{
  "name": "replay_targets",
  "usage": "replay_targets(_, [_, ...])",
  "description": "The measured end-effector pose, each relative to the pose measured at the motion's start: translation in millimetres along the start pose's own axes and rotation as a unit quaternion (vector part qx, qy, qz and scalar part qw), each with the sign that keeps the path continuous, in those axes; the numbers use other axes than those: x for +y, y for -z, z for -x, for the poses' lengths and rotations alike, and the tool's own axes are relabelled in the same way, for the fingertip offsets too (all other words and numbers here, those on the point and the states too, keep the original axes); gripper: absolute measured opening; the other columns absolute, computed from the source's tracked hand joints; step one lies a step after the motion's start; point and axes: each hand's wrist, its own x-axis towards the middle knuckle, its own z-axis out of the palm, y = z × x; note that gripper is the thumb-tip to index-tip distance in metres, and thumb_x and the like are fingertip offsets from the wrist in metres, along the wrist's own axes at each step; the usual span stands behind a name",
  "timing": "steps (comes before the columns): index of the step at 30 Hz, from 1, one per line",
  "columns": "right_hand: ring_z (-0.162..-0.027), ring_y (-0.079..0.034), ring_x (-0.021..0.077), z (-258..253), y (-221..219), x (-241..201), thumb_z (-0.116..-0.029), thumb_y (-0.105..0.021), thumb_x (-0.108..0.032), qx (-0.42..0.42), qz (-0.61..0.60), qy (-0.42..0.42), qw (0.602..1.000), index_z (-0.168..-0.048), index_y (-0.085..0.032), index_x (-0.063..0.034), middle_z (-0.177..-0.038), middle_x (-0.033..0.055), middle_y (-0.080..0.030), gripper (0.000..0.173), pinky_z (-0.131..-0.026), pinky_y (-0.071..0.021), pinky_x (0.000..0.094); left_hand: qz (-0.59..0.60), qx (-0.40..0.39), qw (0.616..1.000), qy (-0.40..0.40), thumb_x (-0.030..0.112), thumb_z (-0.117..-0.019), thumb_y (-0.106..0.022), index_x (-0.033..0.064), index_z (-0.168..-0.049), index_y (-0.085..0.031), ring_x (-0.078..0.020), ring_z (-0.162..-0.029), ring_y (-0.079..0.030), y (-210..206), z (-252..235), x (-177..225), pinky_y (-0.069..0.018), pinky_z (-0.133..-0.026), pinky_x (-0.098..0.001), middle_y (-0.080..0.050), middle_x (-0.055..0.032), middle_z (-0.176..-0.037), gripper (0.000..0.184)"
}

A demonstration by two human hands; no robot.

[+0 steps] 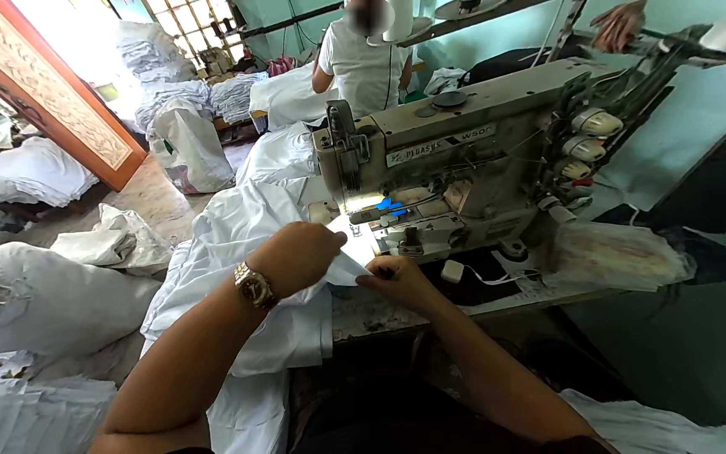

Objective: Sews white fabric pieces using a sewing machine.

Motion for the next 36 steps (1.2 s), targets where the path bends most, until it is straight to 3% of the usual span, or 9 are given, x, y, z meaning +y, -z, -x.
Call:
replay_targets(4, [-0.067,-0.053,-0.0058,1,0,1,-0.0919,-0.075,-0.031,-0.002,-0.008,-0.008,1.000,-0.087,-0.074,-0.0063,-0.078,-0.0049,-0.066,0.025,-0.062,-0.0443,0.0137,0.030,-0.007,0.999,-0.010,0.021,-0.0987,-0.067,0.0081,-0.108,-0.071,-0.0296,-0.082,-0.069,3,-1,9,-0.0560,-0.072,-0.0504,-0.069,-0.0118,-0.092,0.016])
replay_targets(7, [-0.067,-0.054,-0.0046,1,0,2,-0.0927,-0.074,-0.032,-0.004,-0.003,0.001,1.000,-0.086,-0.074,-0.0054,-0.079,-0.0035,-0.066,0.027,-0.063,-0.0449,0.0148,-0.062,0.023,0.997,0.037,0.022,-0.1000,-0.064,0.0059,-0.093,-0.073,-0.0287,-0.071,-0.066,-3,-2,9,-0.0557,-0.060,-0.0463,-0.065,-0.0142,-0.102,0.020])
replay_targets(9, [-0.068,-0.055,-0.0042,2,1,2,-0.0929,-0.074,-0.031,-0.004,-0.011,0.003,1.000,-0.088,-0.075,-0.0052,-0.082,-0.0026,-0.068,0.027,-0.063,-0.0462,0.0150,-0.017,0.006,1.000,-0.013,0.033,-0.1027,-0.059,0.0067,-0.089,-0.071,-0.0262,-0.076,-0.067,-2,0,11,-0.0552,-0.064,-0.0456,-0.065,-0.0115,-0.095,0.032])
replay_targets(11, [-0.068,-0.056,-0.0048,4,0,2,-0.0930,-0.074,-0.030,-0.004,-0.019,0.000,1.000,-0.088,-0.075,-0.0058,-0.083,-0.0032,-0.069,0.025,-0.063,-0.0468,0.0148,0.028,-0.027,0.999,-0.033,0.033,-0.1020,-0.062,0.0056,-0.098,-0.071,-0.0271,-0.086,-0.067,2,-1,12,-0.0550,-0.074,-0.0471,-0.065,-0.0113,-0.099,0.029])
replay_targets(14, [-0.066,-0.055,-0.0052,3,-2,5,-0.0929,-0.074,-0.030,-0.002,-0.020,0.006,1.000,-0.086,-0.074,-0.0062,-0.080,-0.0042,-0.068,0.025,-0.062,-0.0462,0.0142,0.000,0.010,1.000,0.003,0.023,-0.1007,-0.064,0.0070,-0.103,-0.072,-0.0301,-0.081,-0.069,-2,0,10,-0.0565,-0.069,-0.0502,-0.068,-0.0120,-0.092,0.018])
replay_targets(17, [-0.070,-0.057,-0.0052,4,0,6,-0.0923,-0.076,-0.029,-0.009,-0.030,0.005,0.999,-0.092,-0.077,-0.0070,-0.086,-0.0040,-0.071,0.022,-0.065,-0.0480,0.0140,0.045,-0.026,0.998,-0.041,0.028,-0.1019,-0.061,0.0091,-0.097,-0.069,-0.0267,-0.080,-0.067,4,2,18,-0.0532,-0.070,-0.0485,-0.067,-0.0080,-0.082,0.021])
replay_targets(26, [-0.073,-0.059,-0.0049,7,0,3,-0.0903,-0.077,-0.024,-0.006,-0.042,-0.001,0.999,-0.095,-0.076,-0.0057,-0.089,-0.0029,-0.071,0.019,-0.068,-0.0502,0.0143,0.035,0.001,0.999,-0.036,0.018,-0.0990,-0.065,0.0077,-0.102,-0.073,-0.0294,-0.087,-0.069,-6,-2,18,-0.0554,-0.073,-0.0505,-0.068,-0.0116,-0.095,0.014])
replay_targets(29, [-0.070,-0.059,-0.0041,8,-2,2,-0.0900,-0.078,-0.024,-0.006,-0.044,-0.010,0.999,-0.093,-0.076,-0.0054,-0.087,-0.0027,-0.071,0.019,-0.066,-0.0504,0.0143,0.001,0.057,0.998,0.018,0.023,-0.0962,-0.070,0.0066,-0.092,-0.074,-0.0292,-0.087,-0.067,-13,-4,10,-0.0574,-0.070,-0.0482,-0.065,-0.0124,-0.103,0.017])
replay_targets(36, [-0.071,-0.060,-0.0035,15,1,-1,-0.0894,-0.079,-0.024,0.011,-0.045,-0.017,0.999,-0.097,-0.076,-0.0070,-0.089,-0.0031,-0.071,0.019,-0.065,-0.0506,0.0140,0.047,0.168,0.984,-0.025,0.045,-0.0907,-0.074,0.0125,-0.074,-0.072,-0.0255,-0.113,-0.059,-39,1,9,-0.0448,-0.098,-0.0495,-0.069,-0.0031,-0.106,0.036])
